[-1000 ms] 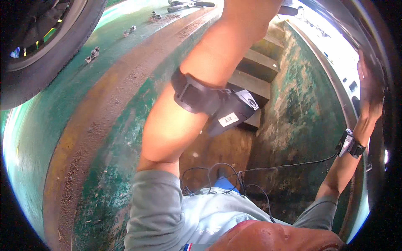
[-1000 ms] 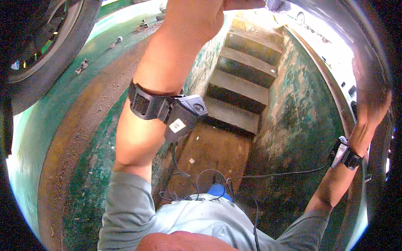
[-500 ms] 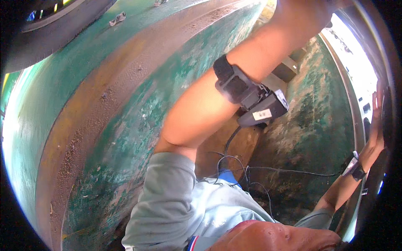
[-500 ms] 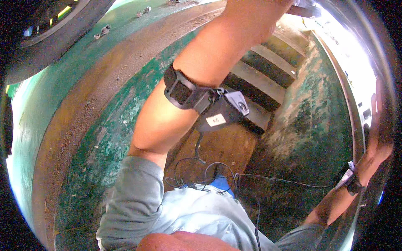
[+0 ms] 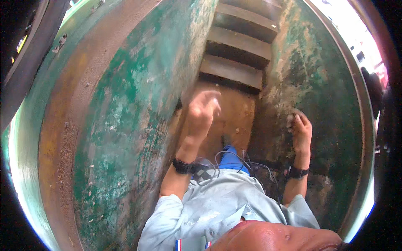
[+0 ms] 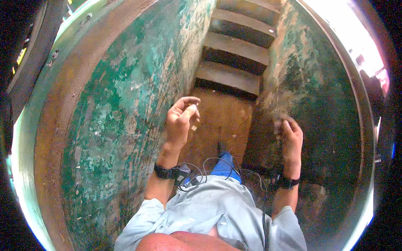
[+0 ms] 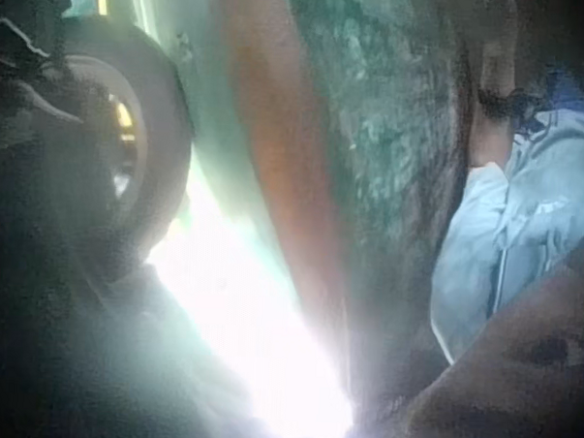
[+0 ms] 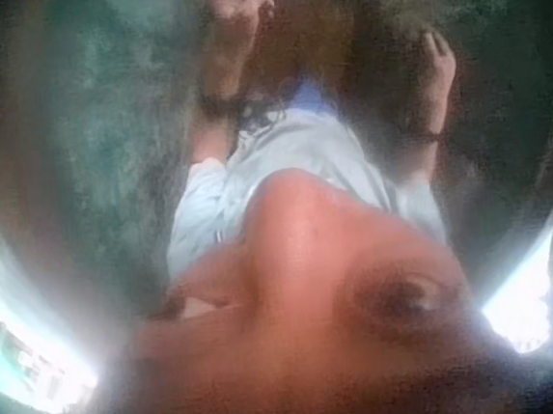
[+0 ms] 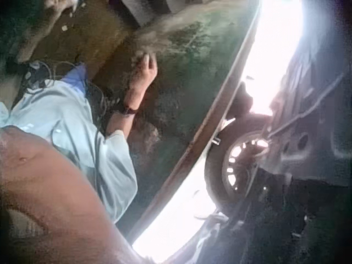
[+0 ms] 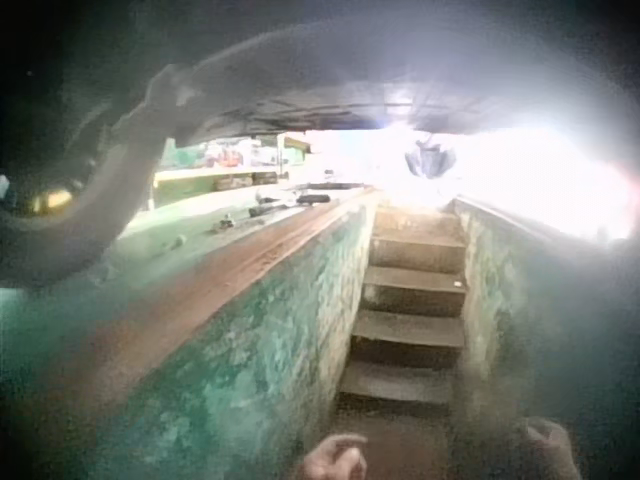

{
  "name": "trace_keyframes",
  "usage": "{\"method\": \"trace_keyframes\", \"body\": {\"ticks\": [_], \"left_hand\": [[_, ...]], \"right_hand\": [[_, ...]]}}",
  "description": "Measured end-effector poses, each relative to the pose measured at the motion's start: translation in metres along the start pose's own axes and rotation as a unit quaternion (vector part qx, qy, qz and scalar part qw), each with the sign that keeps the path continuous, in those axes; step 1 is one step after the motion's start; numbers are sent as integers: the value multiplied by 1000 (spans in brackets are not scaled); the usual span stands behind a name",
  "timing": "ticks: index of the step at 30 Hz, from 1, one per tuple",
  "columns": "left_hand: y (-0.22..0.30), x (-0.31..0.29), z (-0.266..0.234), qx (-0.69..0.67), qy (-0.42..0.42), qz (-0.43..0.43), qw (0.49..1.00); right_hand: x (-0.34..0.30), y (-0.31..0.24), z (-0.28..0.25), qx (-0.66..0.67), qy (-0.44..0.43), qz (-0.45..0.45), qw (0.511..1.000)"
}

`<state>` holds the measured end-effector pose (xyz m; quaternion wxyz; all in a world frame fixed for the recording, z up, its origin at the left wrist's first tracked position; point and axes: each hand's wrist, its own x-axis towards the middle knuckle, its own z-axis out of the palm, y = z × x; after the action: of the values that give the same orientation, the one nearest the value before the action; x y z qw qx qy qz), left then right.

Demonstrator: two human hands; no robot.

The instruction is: The person installs a large plastic underbody shield onto the underside of a vehicle. They align the shield, press it into place, and secure it using fasteners and tools while lying beneath the car.

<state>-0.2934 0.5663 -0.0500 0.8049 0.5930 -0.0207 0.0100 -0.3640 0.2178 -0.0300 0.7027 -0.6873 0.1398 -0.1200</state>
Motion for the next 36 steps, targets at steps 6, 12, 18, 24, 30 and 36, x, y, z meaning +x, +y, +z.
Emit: {"method": "trace_keyframes", "body": {"ticks": [6, 12, 18, 24, 30, 36], "left_hand": [[-21, -33, -36, 35, 23, -77, 996], [-3, -69, -58, 38, 77, -80, 993], [13, -122, -94, 61, 171, -41, 983], [13, -168, -116, 35, 249, -54, 966], [4, -188, -126, 40, 246, -74, 966], [15, -181, -123, 84, 180, -51, 979]], "right_hand": [[-23, 47, -8, 21, -3, 117, 993], [18, 34, 51, -17, -124, 121, 985], [64, -12, 158, -77, -280, -28, 956], [35, -39, 232, -31, -382, -40, 923], [10, -14, 240, -11, -428, 1, 904], [12, -108, 306, -169, -383, -339, 843]]}}
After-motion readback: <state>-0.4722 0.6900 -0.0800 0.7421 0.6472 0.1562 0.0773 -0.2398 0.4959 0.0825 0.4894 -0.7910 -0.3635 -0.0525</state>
